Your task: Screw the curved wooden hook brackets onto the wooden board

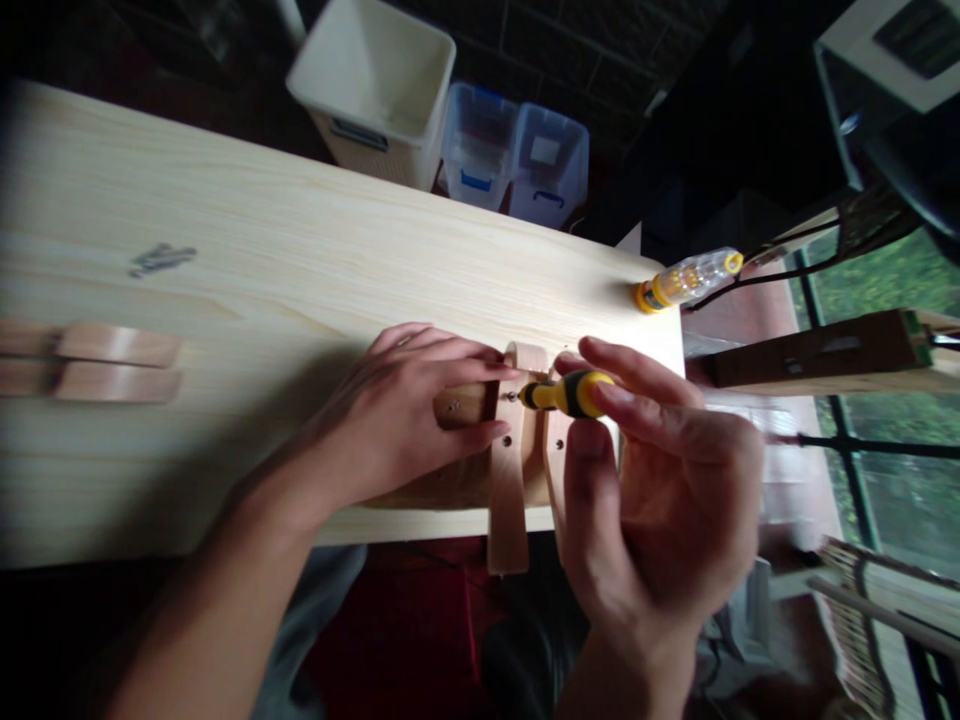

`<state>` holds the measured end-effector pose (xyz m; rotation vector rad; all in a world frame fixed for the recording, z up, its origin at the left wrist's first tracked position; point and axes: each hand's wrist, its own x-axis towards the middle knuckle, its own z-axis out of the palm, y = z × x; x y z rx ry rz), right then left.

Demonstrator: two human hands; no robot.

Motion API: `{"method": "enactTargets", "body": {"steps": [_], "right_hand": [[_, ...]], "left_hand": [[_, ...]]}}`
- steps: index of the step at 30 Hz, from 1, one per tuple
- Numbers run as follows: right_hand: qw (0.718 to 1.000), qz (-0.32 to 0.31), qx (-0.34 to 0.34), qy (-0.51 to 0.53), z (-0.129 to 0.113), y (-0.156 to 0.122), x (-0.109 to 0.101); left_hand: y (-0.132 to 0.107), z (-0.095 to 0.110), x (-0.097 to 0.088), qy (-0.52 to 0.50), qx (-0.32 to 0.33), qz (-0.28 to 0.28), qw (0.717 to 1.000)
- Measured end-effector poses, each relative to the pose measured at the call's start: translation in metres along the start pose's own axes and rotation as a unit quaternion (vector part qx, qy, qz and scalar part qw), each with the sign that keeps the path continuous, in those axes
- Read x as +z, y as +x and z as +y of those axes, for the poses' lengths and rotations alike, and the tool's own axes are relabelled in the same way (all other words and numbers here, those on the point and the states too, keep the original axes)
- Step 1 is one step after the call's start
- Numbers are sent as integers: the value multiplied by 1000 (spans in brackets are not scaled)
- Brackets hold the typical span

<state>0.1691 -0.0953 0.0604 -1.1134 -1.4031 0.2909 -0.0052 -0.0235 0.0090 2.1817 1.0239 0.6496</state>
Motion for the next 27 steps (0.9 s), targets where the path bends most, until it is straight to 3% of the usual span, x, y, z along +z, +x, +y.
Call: {"method": "enactTargets", "body": {"steps": [13,19,27], "right_hand": [[999,4,7,-31,-5,1,-1],[1000,-5,-13,22,1,3,1],[1000,25,-12,2,4,-1,2]], "left_hand": [[2,0,-2,-4,-3,-10,1000],[1,1,-2,-8,-1,-12,1000],[1,1,-2,-9,-4,-13,1000]]}}
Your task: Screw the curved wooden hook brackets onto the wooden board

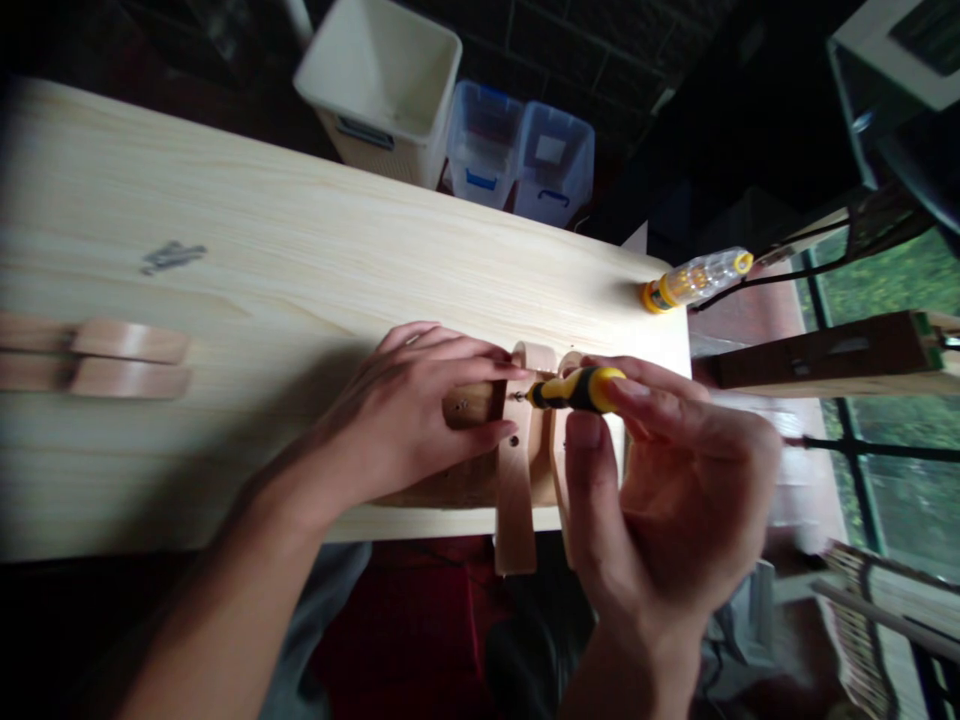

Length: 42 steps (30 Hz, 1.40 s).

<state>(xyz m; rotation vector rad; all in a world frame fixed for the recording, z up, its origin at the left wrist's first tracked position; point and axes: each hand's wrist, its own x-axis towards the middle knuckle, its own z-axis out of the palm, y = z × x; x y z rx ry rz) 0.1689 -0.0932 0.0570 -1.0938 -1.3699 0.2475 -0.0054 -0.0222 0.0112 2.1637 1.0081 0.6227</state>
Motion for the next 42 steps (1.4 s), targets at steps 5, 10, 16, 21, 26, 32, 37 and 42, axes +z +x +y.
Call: {"method": "enactTargets", "body": {"steps": [5,10,16,21,26,32,37,42], "right_hand": [[1000,-11,-5,-8,2,1,2],[1000,-10,-7,-7,0,2,3],[1000,-1,-14,-3,-2,2,1],[999,-22,-24,40,0,6,0],[1000,-10,-19,3,1,6,0],[1000,-9,-18,4,-1,5,2],[999,-14,-29,21,-2,5,3],[1000,-13,-17,10,1,4,-1]], "left_hand": [[0,0,1,7,3,1,1000],[-1,-1,2,12,5,10,1000],[0,-1,2,9,4,7,1000],[0,-1,2,8,6,6,1000],[-1,-1,2,12,6,9,1000],[-1,-1,1,11,7,10,1000],[0,-1,1,9,8,5,1000],[-1,-1,1,6,10,6,1000]]}}
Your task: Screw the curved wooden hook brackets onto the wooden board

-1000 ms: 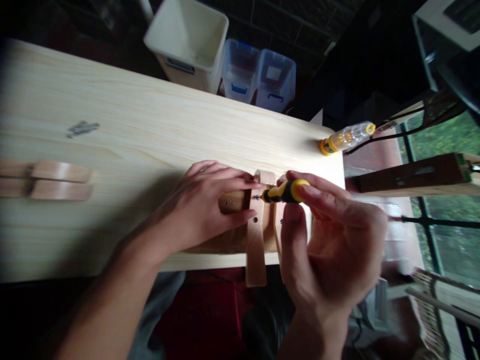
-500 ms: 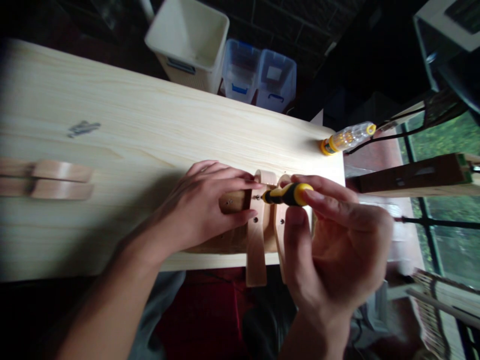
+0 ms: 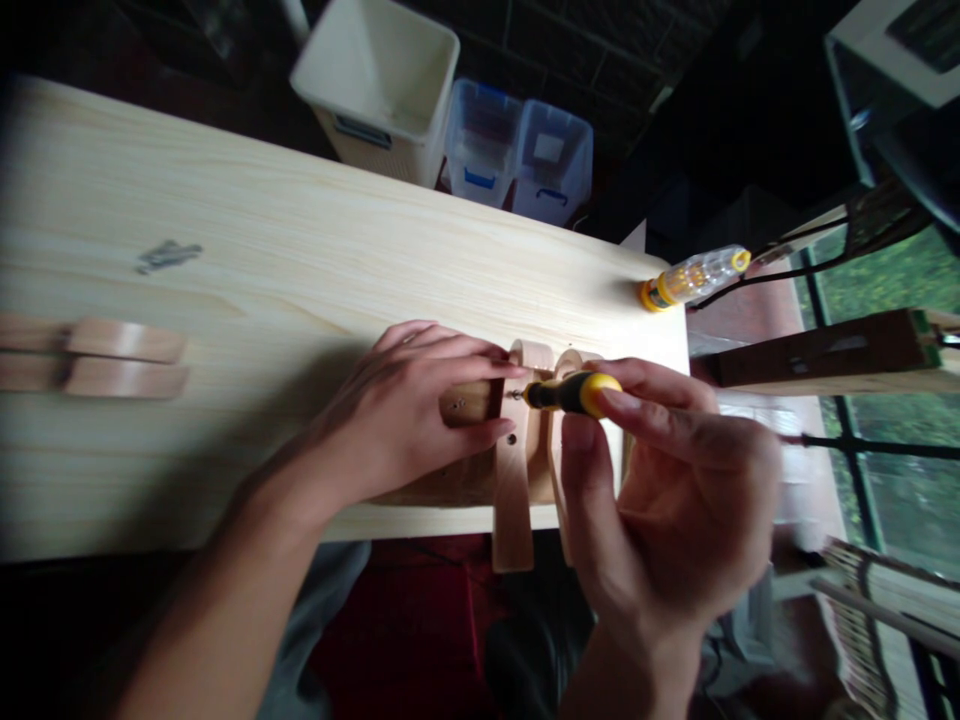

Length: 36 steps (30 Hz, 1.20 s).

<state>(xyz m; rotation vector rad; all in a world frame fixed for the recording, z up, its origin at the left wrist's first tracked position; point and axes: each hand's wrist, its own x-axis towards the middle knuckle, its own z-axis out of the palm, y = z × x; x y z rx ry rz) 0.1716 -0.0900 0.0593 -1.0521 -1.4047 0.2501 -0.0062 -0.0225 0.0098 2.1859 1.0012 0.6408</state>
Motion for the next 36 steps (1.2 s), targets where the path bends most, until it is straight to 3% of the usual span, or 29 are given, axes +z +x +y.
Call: {"method": "enactTargets", "body": {"steps": [7,13,19,25,30,36], "right_hand": [[1000,-15,9,-6,-3,1,1],[999,21,34,-17,-5,-5,6],[997,-5,81,-12,-11,-6,3],[997,13,72,13,-11,-4,3],[991,-17,130,-10,-16,-5,-2],[990,-30,134,-29,-15,-8,-7]], "left_hand": [[0,1,1,-1,-2,5,1000],[1,1,1,2,-5,-1,1000],[1,1,3,2,-7,9,1000],[1,-1,4,14,3,15,1000],[2,-2,5,28,13,13,999],[1,-3,6,35,14,16,999]]}}
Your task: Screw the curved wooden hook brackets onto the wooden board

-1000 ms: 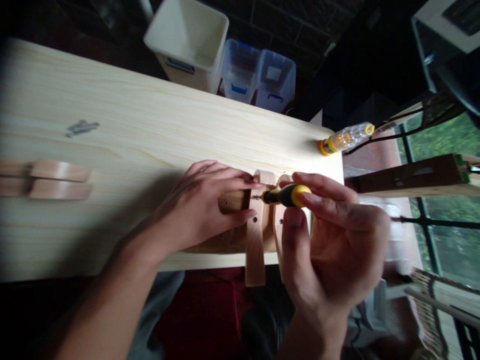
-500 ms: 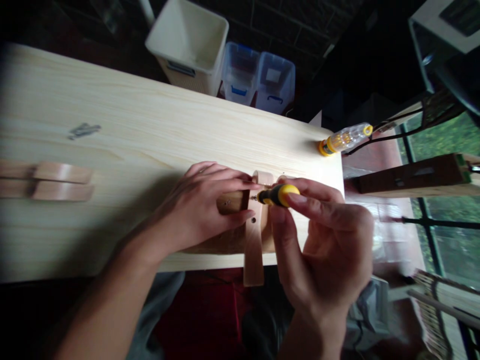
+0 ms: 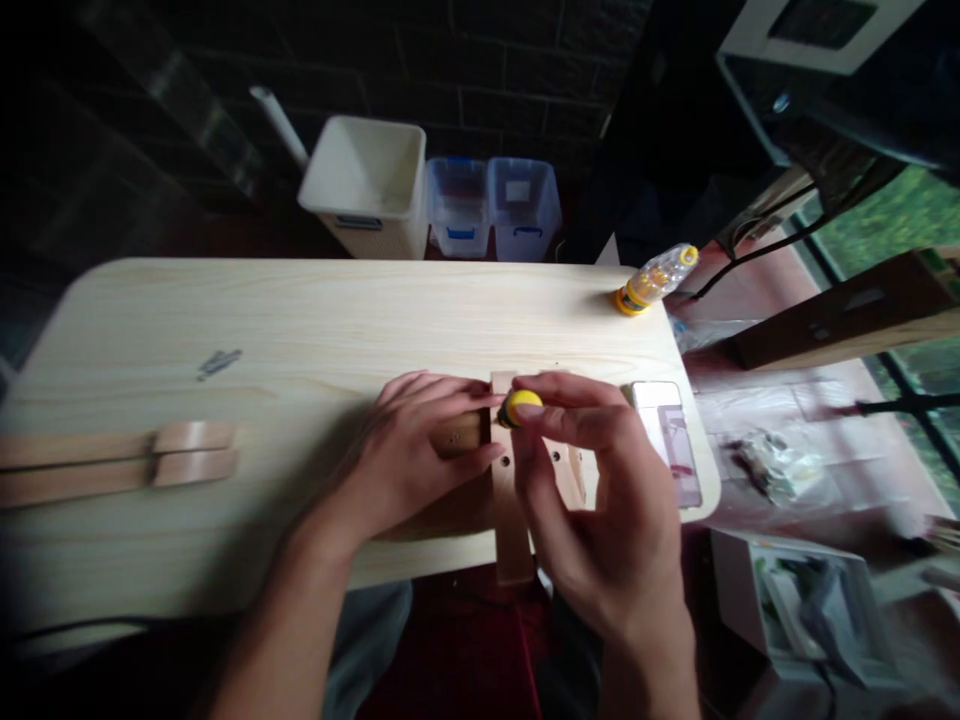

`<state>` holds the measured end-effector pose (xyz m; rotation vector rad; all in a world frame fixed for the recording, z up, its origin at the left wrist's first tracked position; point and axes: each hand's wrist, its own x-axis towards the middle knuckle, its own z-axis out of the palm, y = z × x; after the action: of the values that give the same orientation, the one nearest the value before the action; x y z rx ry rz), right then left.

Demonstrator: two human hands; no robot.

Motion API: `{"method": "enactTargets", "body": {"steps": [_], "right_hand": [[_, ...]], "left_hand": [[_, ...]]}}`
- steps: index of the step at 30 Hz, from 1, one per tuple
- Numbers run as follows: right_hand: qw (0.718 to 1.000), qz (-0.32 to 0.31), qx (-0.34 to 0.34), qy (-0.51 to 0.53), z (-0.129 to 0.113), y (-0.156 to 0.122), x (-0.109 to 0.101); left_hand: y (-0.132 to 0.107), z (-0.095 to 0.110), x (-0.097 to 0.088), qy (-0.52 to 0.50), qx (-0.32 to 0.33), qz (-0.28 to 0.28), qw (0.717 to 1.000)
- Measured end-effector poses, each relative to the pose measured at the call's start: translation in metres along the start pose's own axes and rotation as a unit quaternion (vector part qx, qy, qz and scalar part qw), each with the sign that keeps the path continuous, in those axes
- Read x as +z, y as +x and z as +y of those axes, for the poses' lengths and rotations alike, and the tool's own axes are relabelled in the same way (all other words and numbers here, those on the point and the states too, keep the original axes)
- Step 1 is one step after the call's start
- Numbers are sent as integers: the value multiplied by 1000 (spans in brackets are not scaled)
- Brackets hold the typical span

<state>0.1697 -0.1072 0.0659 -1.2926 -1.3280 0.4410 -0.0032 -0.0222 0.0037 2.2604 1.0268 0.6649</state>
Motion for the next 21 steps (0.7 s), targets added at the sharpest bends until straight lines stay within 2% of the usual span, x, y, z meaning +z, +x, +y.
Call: {"method": "enactTargets", "body": {"steps": [8,15,21], "right_hand": [[1000,-7,7,1,0,-5,-1],[998,-55,-5,5,-2,-6,-10],[999,-44,12,-9,-1,-2,-14]], "left_hand": [[0,6,-4,-4,-12,-14,1000],[1,6,-2,5,-3,-10,1000],[0,6,0,14,-1,-4,1000]]}}
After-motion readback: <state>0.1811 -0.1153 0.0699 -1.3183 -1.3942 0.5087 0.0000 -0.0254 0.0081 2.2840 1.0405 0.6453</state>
